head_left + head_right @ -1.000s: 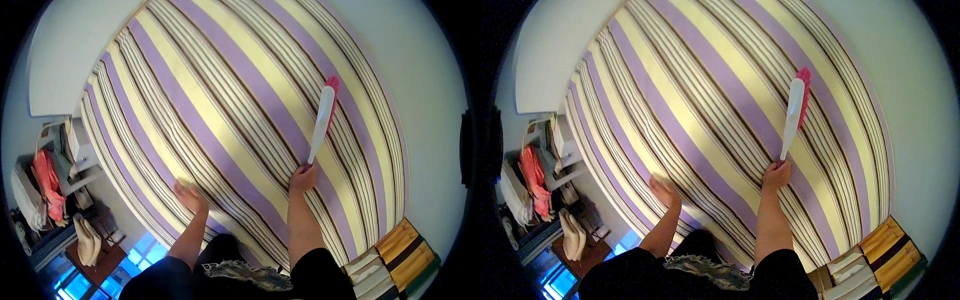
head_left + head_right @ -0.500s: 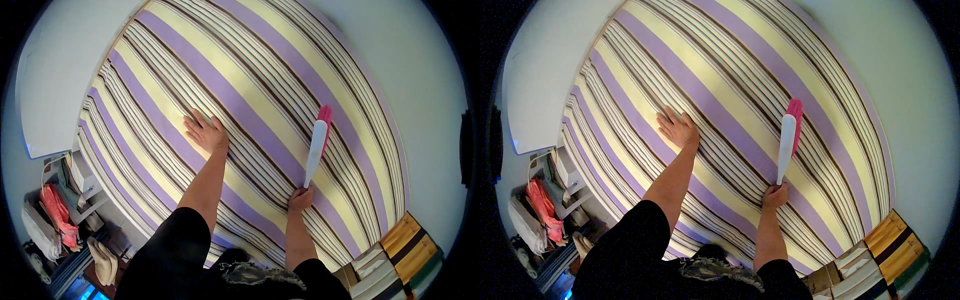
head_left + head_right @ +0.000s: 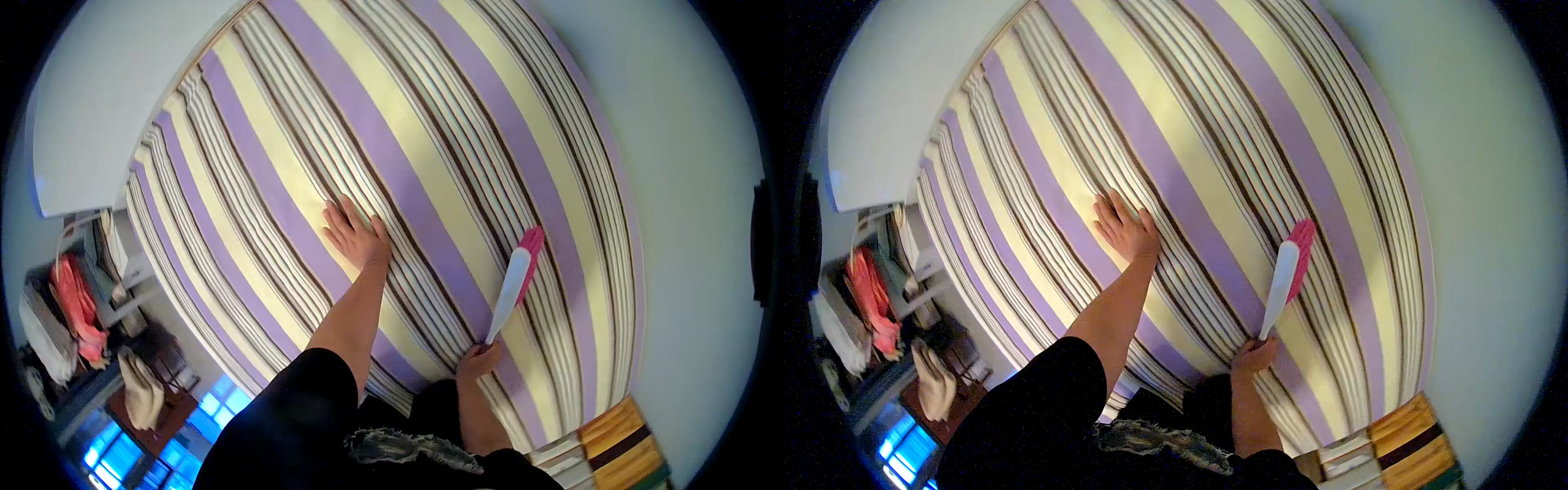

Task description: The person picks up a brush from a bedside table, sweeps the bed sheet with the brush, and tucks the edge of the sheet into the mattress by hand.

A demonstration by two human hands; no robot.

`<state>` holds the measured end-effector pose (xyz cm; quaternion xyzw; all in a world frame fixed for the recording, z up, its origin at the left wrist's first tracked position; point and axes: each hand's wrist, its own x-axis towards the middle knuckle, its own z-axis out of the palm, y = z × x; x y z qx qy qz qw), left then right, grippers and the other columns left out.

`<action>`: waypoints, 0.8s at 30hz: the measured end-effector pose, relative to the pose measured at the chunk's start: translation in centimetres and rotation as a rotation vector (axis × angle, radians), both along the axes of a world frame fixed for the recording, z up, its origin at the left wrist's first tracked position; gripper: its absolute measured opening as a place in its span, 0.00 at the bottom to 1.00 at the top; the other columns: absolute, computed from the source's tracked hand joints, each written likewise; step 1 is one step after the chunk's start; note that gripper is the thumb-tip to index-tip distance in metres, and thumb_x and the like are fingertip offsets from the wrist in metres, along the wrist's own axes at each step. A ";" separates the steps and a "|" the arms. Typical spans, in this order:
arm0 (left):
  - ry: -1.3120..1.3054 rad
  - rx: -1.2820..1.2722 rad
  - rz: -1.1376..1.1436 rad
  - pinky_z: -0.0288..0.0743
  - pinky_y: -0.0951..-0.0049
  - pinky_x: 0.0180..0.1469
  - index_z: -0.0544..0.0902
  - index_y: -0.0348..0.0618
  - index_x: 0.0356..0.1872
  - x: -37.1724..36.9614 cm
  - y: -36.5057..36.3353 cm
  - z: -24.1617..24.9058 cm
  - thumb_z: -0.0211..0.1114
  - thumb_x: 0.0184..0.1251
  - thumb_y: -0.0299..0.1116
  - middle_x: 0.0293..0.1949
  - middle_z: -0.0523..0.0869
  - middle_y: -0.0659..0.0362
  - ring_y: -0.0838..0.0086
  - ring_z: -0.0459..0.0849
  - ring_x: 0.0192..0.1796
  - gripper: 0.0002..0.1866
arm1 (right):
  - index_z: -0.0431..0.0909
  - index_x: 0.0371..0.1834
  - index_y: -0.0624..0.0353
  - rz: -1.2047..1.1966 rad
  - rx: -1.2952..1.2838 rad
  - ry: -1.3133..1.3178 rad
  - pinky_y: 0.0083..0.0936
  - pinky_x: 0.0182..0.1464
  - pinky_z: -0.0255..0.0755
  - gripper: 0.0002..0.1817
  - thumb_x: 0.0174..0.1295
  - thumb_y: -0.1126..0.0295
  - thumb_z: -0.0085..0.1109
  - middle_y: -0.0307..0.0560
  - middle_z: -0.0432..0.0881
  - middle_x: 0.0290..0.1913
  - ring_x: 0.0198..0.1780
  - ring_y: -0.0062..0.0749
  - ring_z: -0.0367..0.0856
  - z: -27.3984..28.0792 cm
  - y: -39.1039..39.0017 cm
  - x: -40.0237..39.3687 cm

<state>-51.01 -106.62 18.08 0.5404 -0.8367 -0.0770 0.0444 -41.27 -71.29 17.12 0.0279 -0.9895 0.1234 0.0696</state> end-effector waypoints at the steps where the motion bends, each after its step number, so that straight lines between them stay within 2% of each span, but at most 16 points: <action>1: 0.001 0.003 0.040 0.33 0.54 0.76 0.50 0.52 0.75 -0.1 -0.3 -0.2 0.51 0.67 0.42 0.75 0.46 0.52 0.60 0.42 0.77 0.36 | 0.69 0.36 0.66 0.061 0.006 0.051 0.37 0.30 0.61 0.09 0.61 0.70 0.51 0.51 0.63 0.25 0.26 0.47 0.64 0.2 -0.2 -0.5; 2: 0.005 0.019 0.026 0.32 0.53 0.76 0.49 0.52 0.75 -0.2 -0.5 -0.6 0.53 0.66 0.42 0.76 0.44 0.52 0.60 0.40 0.78 0.38 | 0.69 0.36 0.66 0.103 0.004 0.050 0.37 0.30 0.61 0.09 0.61 0.70 0.51 0.51 0.63 0.25 0.26 0.47 0.64 0.3 0.0 -1.0; 4: -0.024 0.055 0.020 0.31 0.52 0.76 0.48 0.52 0.75 0.0 -0.8 -0.8 0.53 0.64 0.43 0.76 0.42 0.51 0.59 0.38 0.78 0.39 | 0.70 0.44 0.67 0.208 -0.067 -0.442 0.37 0.36 0.64 0.13 0.61 0.69 0.52 0.54 0.68 0.30 0.32 0.47 0.68 2.1 0.7 -1.2; 5: -0.038 0.088 0.023 0.31 0.52 0.76 0.47 0.52 0.75 -0.1 -0.9 -0.5 0.52 0.64 0.43 0.76 0.42 0.51 0.59 0.37 0.78 0.39 | 0.70 0.44 0.67 0.232 -0.055 -0.460 0.37 0.36 0.64 0.13 0.61 0.69 0.52 0.54 0.68 0.30 0.32 0.47 0.68 2.7 0.7 -1.6; 7: -0.033 0.102 0.029 0.31 0.51 0.76 0.48 0.52 0.75 0.0 -1.1 -0.7 0.52 0.65 0.43 0.76 0.43 0.51 0.58 0.39 0.78 0.39 | 0.70 0.46 0.65 0.229 -0.387 -0.697 0.45 0.41 0.66 0.15 0.56 0.73 0.54 0.58 0.73 0.32 0.37 0.57 0.73 4.0 -1.7 -4.2; 8: -0.038 0.102 0.048 0.31 0.51 0.76 0.48 0.52 0.75 0.1 -1.0 -0.8 0.52 0.65 0.43 0.76 0.43 0.51 0.58 0.39 0.78 0.39 | 0.72 0.46 0.67 0.275 -0.497 -0.689 0.37 0.41 0.68 0.15 0.61 0.68 0.53 0.55 0.72 0.34 0.33 0.48 0.71 4.2 -2.8 -5.6; 9: 0.007 0.078 0.025 0.32 0.51 0.76 0.48 0.51 0.75 0.2 -1.0 -1.1 0.52 0.64 0.43 0.76 0.44 0.51 0.57 0.40 0.77 0.39 | 0.72 0.46 0.67 0.292 -0.496 -0.699 0.37 0.41 0.68 0.15 0.61 0.68 0.53 0.55 0.72 0.34 0.33 0.48 0.71 4.3 -4.0 -7.6; 11: 0.045 0.044 0.004 0.33 0.50 0.75 0.51 0.50 0.74 0.6 -1.1 -1.7 0.53 0.64 0.43 0.75 0.47 0.50 0.56 0.43 0.77 0.38 | 0.73 0.47 0.65 0.874 -0.319 -0.560 0.32 0.41 0.69 0.13 0.63 0.68 0.52 0.51 0.73 0.34 0.34 0.41 0.72 4.1 -6.1 -11.9; 13: 0.061 0.027 0.007 0.33 0.50 0.75 0.53 0.50 0.74 0.7 -1.2 -1.7 0.53 0.64 0.44 0.75 0.48 0.49 0.55 0.43 0.77 0.37 | 0.74 0.47 0.63 0.885 -0.327 -0.302 0.34 0.41 0.69 0.12 0.65 0.67 0.51 0.52 0.75 0.36 0.36 0.41 0.74 3.4 -6.4 -15.3; 15: 0.080 0.013 0.009 0.34 0.50 0.75 0.55 0.50 0.73 0.7 -1.0 -1.7 0.52 0.64 0.44 0.74 0.49 0.49 0.56 0.44 0.77 0.36 | 0.74 0.45 0.62 0.148 -0.486 -0.337 0.39 0.42 0.70 0.12 0.63 0.67 0.51 0.53 0.76 0.37 0.38 0.46 0.76 3.2 -4.8 -17.8; 17: 0.093 -0.009 -0.003 0.34 0.50 0.75 0.55 0.50 0.73 0.7 -1.0 -1.9 0.52 0.63 0.43 0.74 0.50 0.49 0.56 0.44 0.77 0.36 | 0.74 0.43 0.63 0.081 -0.317 -0.075 0.42 0.42 0.68 0.11 0.61 0.68 0.52 0.56 0.76 0.38 0.39 0.51 0.75 1.7 -2.6 -21.0; 18: 0.095 -0.026 0.009 0.35 0.50 0.75 0.57 0.50 0.73 0.6 -1.0 -2.0 0.51 0.63 0.44 0.74 0.52 0.48 0.56 0.45 0.77 0.36 | 0.74 0.43 0.63 0.082 -0.315 -0.067 0.42 0.42 0.68 0.11 0.61 0.68 0.52 0.56 0.76 0.38 0.39 0.51 0.75 0.8 -2.0 -22.2; 20: 0.105 -0.046 0.006 0.35 0.50 0.75 0.57 0.50 0.73 0.7 -1.0 -2.3 0.51 0.63 0.44 0.73 0.53 0.48 0.56 0.46 0.76 0.35 | 0.73 0.42 0.63 0.064 0.024 0.117 0.41 0.42 0.67 0.11 0.59 0.71 0.48 0.56 0.75 0.38 0.39 0.52 0.73 -0.9 -1.4 -23.6; 24: 0.131 -0.115 -0.011 0.38 0.51 0.75 0.58 0.50 0.72 0.7 -1.2 -2.6 0.50 0.63 0.45 0.72 0.56 0.48 0.56 0.50 0.76 0.35 | 0.72 0.41 0.63 0.060 0.016 0.134 0.44 0.43 0.66 0.10 0.58 0.73 0.44 0.56 0.75 0.38 0.41 0.54 0.72 -2.8 -1.5 -23.3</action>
